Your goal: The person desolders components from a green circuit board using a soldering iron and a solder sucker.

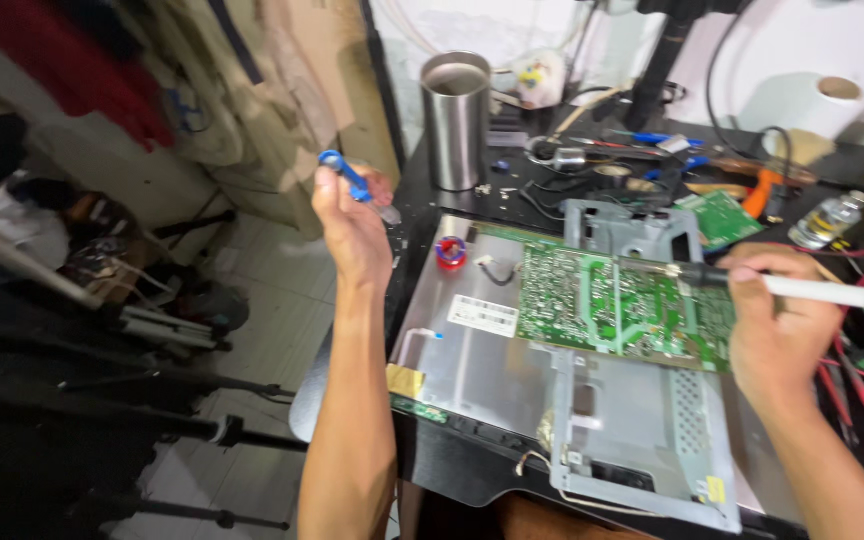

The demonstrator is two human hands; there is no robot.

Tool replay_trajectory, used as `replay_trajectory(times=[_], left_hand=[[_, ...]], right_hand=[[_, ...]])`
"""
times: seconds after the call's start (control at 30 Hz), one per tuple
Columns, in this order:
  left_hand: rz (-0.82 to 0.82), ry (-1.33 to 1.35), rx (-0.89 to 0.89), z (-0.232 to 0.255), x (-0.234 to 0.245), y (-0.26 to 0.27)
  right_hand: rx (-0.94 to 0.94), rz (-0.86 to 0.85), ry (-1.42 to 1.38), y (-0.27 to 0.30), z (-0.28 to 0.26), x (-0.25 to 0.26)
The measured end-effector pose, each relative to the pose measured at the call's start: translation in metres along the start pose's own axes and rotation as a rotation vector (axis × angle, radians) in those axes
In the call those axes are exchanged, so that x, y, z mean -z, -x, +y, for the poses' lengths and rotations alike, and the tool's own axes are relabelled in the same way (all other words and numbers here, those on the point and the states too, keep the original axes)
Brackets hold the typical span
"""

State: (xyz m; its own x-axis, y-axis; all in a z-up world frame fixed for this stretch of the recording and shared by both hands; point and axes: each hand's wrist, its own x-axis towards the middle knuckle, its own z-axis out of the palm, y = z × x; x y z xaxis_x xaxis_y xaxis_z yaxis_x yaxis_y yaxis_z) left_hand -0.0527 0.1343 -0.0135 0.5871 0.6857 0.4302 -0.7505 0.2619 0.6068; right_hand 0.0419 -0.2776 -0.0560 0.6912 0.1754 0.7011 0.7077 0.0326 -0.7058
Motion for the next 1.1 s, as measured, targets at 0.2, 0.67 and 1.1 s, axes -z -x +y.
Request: replay_trajectory(times=[0.2, 0.67, 1.1], left_hand=[[-0.015, -0.023, 0.054, -0.005, 0.016, -0.011], [-0.025, -0.101, -0.074, -0.001, 0.020, -0.009], [-0.092, -0.148, -0.040, 0.008, -0.008, -0.002]], right_hand=[[-0.035, 0.020, 0.006, -0.002, -0.013, -0.006], [-0.040, 0.026, 0.028, -0.002, -0.015, -0.008], [-0.077, 0.041, 0.003, -0.005, -0.021, -0.011]])
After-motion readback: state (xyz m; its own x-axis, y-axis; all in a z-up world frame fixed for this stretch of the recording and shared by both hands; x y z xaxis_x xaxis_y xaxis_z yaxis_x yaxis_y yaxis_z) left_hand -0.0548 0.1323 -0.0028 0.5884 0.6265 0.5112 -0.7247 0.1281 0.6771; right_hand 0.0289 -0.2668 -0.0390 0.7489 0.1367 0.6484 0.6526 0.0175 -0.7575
